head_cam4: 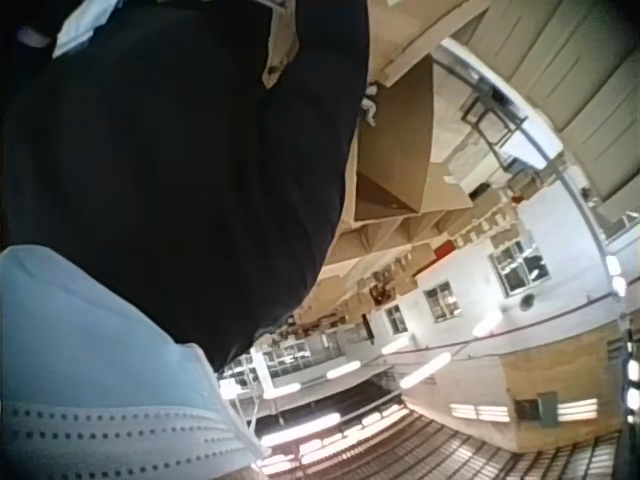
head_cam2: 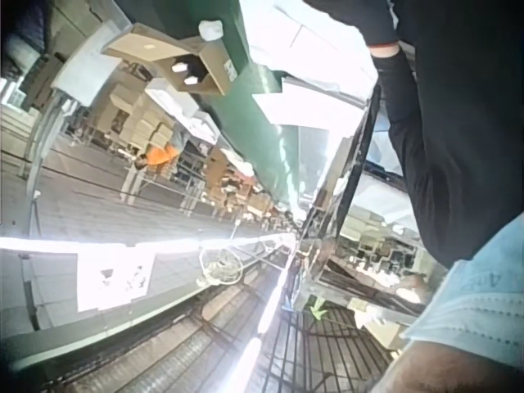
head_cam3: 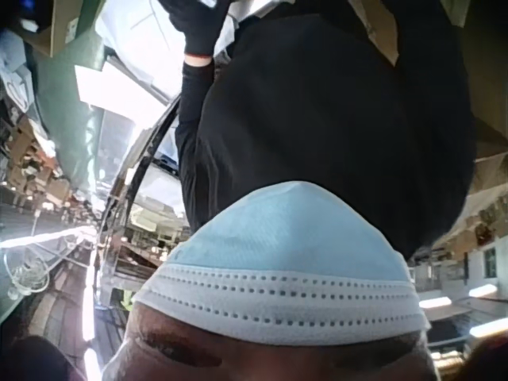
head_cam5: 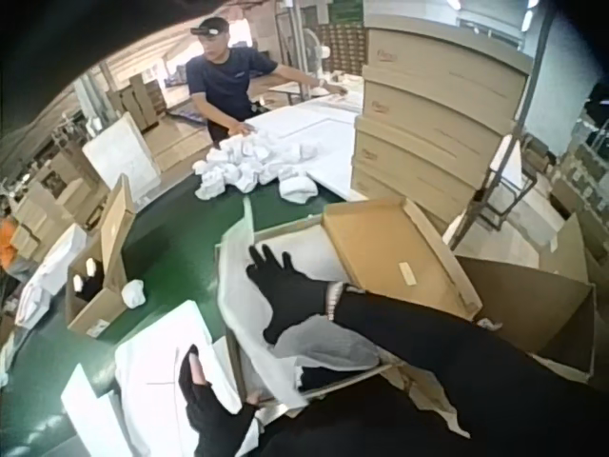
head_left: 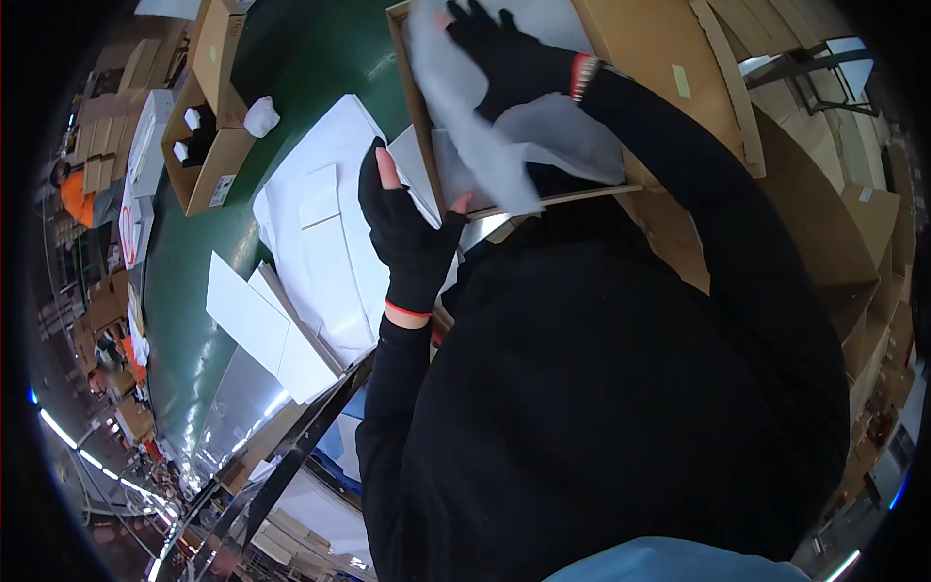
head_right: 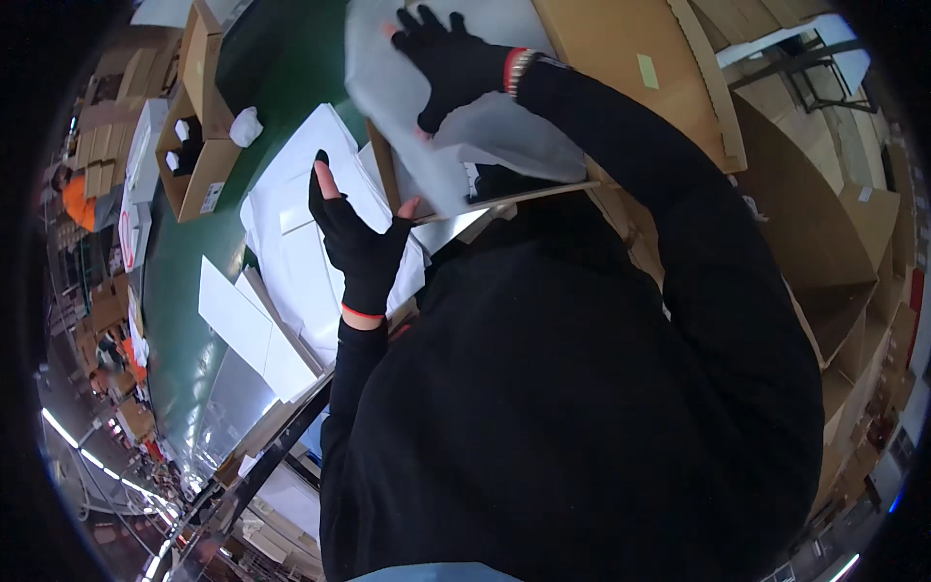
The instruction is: The person packs black shoes into cardboard boxes on a factory line. They place tissue paper into each box, insert the shoes, add crumpled paper for cushioning, and close the boxes. The process is repeated for multiple pairs of shoes.
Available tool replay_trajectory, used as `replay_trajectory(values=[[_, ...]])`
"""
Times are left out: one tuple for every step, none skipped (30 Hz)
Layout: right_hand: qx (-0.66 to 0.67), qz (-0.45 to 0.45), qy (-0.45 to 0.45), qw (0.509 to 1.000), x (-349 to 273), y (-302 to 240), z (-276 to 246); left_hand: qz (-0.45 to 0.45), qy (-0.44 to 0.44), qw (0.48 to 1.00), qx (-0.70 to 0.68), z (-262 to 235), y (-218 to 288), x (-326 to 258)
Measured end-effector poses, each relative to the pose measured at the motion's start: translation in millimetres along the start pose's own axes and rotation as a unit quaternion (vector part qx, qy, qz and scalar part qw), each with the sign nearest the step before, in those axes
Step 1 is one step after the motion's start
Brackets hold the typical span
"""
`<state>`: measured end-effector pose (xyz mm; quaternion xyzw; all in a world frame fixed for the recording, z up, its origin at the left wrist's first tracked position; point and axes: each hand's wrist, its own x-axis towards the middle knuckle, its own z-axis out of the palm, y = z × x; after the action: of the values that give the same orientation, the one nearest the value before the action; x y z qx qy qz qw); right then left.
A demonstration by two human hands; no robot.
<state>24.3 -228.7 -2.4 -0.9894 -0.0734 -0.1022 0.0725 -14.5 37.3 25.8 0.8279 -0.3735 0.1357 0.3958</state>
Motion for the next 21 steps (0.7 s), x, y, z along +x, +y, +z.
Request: replay_trajectory(values=[[0.006,-0.001,-0.041,0.999,8.8,-1.9,0.6,0.036,-0.012,0.998,0.045,-4.6,0.4,3.3],[0.011,-0.001,-0.082,0.997,17.1,-4.3,4.2,0.071,-0.024,0.993,0.091,-7.8,1.9,6.5],[0.017,-0.006,-0.121,0.993,30.3,-8.7,10.6,0.093,-0.06,0.987,0.119,-9.8,1.8,10.6],[0.014,-0.012,-0.134,0.991,36.1,-8.5,16.3,0.121,-0.132,0.967,0.182,-14.1,4.8,17.9],[0.024,-0.011,-0.134,0.991,41.1,-9.0,22.4,0.136,-0.164,0.958,0.19,-14.4,3.0,21.7],[0.034,-0.013,-0.136,0.99,46.9,-12.6,26.3,0.147,-0.197,0.949,0.197,-12.8,-3.3,21.0],[0.029,-0.003,-0.169,0.985,51.0,-16.4,24.1,0.155,-0.213,0.944,0.199,-9.3,-13.3,15.7],[0.017,-0.001,-0.169,0.985,56.0,-18.5,25.6,0.162,-0.229,0.939,0.2,-6.6,-22.5,11.5],[0.011,-0.001,-0.176,0.984,57.8,-17.9,25.8,0.17,-0.207,0.947,0.18,-5.0,-23.6,12.0],[0.005,0.0,-0.182,0.983,60.3,-17.3,25.3,0.176,-0.233,0.938,0.186,-4.7,-27.1,12.0],[-0.001,-0.004,-0.178,0.984,63.2,-16.9,27.0,0.18,-0.25,0.932,0.193,-4.2,-29.0,13.0],[0.001,0.0,-0.184,0.983,65.5,-19.1,26.6,0.184,-0.268,0.925,0.199,-3.1,-29.3,13.9],[-0.008,0.0,-0.19,0.982,69.6,-18.2,32.3,0.193,-0.3,0.916,0.184,-4.0,-27.1,17.5],[-0.017,-0.001,-0.195,0.981,73.3,-17.4,36.0,0.184,-0.305,0.921,0.159,2.6,-29.4,14.0],[-0.017,0.004,-0.203,0.979,76.0,-19.2,36.9,0.172,-0.357,0.902,0.169,0.1,-21.4,18.0],[-0.018,0.009,-0.211,0.977,78.5,-21.2,36.2,0.159,-0.408,0.881,0.179,-1.8,-14.1,23.3],[-0.019,0.014,-0.229,0.973,82.8,-21.3,37.1,0.158,-0.411,0.883,0.161,7.0,-22.4,18.3],[-0.013,0.012,-0.243,0.97,86.6,-20.5,38.9,0.177,-0.41,0.877,0.178,8.7,-22.7,17.7],[-0.029,0.009,-0.227,0.973,88.6,-23.5,32.7,0.167,-0.438,0.86,0.202,8.7,-19.7,19.5],[-0.045,0.005,-0.211,0.976,84.4,-25.6,25.4,0.154,-0.465,0.842,0.226,8.6,-15.8,20.5],[0.079,-0.001,-0.132,0.988,77.7,-8.0,23.8,0.168,-0.439,0.865,0.173,4.9,-14.3,23.5]])
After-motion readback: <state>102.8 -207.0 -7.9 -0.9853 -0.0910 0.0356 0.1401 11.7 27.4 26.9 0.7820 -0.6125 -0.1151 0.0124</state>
